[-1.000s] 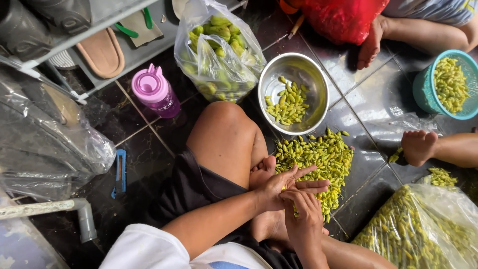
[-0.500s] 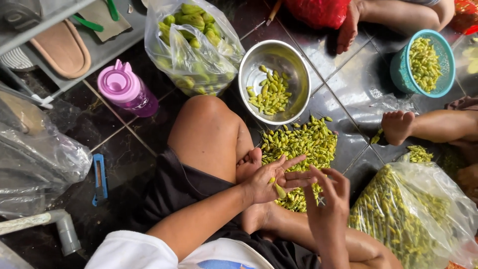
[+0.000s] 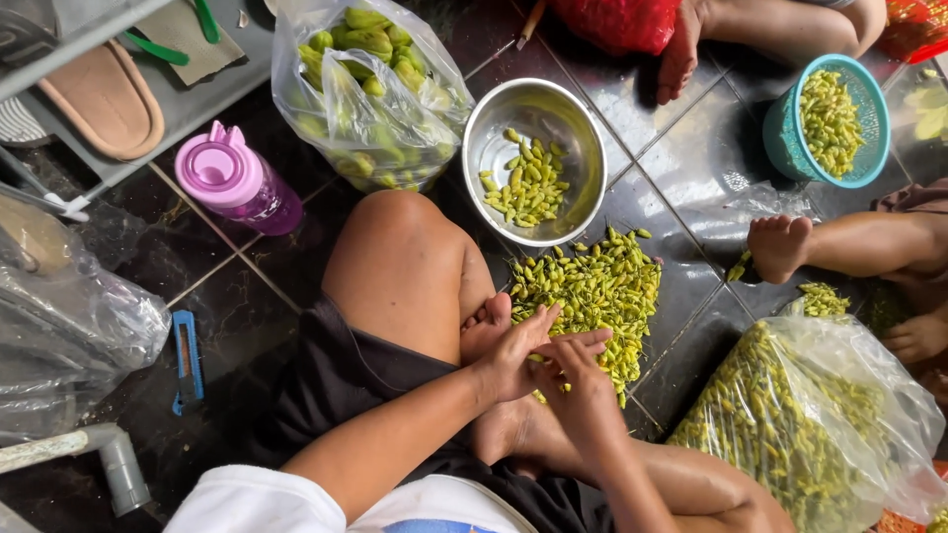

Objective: The person sits on the floor and peels small green vegetables by hand, placing the peeled pieces into a metal bowl. The person handles the vegetables one at a time, removing the outer layer and discarding the peel onto the floor.

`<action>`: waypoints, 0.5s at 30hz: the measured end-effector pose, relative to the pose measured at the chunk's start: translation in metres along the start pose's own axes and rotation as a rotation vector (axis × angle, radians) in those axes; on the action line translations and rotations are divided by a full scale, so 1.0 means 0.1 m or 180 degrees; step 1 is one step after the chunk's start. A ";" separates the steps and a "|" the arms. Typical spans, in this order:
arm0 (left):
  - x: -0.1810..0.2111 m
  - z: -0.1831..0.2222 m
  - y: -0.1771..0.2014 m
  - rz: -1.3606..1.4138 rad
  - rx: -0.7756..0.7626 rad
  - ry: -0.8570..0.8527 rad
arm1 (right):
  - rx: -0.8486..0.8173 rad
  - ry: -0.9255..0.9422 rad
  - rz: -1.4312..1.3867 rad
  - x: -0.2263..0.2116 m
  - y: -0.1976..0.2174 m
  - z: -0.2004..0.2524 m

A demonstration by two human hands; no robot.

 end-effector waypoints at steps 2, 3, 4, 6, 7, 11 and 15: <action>-0.18 -0.35 0.81 -0.0028 0.0285 -0.0061 | -0.0025 -0.0306 -0.0043 0.18 0.23 -0.18; -0.28 -0.50 1.25 -0.0063 0.0566 -0.0115 | -0.0037 -0.0613 -0.0085 0.30 0.33 -0.26; -0.22 -0.33 0.88 -0.0053 0.0574 -0.0082 | -0.0033 -0.0648 -0.0086 0.20 0.45 -0.41; -0.01 -0.04 0.11 -0.0664 0.0586 -0.0142 | 0.0699 -0.0472 -0.0584 -0.01 0.81 -0.75; -0.03 -0.05 0.13 -0.0675 0.0570 -0.0131 | 0.0720 -0.0473 -0.0577 0.08 0.86 -0.87; -0.06 -0.06 0.19 -0.0477 0.0665 -0.0224 | 0.0967 -0.0527 -0.0297 1.15 0.60 -1.40; -0.06 0.01 0.10 -0.0601 0.0686 -0.0219 | 0.0210 -0.0960 0.0084 2.05 -0.22 -1.70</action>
Point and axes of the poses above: each hand's wrist, its own z-axis away from the middle knuckle, its own y-axis out of the back of the hand, x = y × z, the point moved 5 cm from there along -z, towards the middle knuckle, and after that the axes turned 2 degrees about z, right-handed, at the moved point
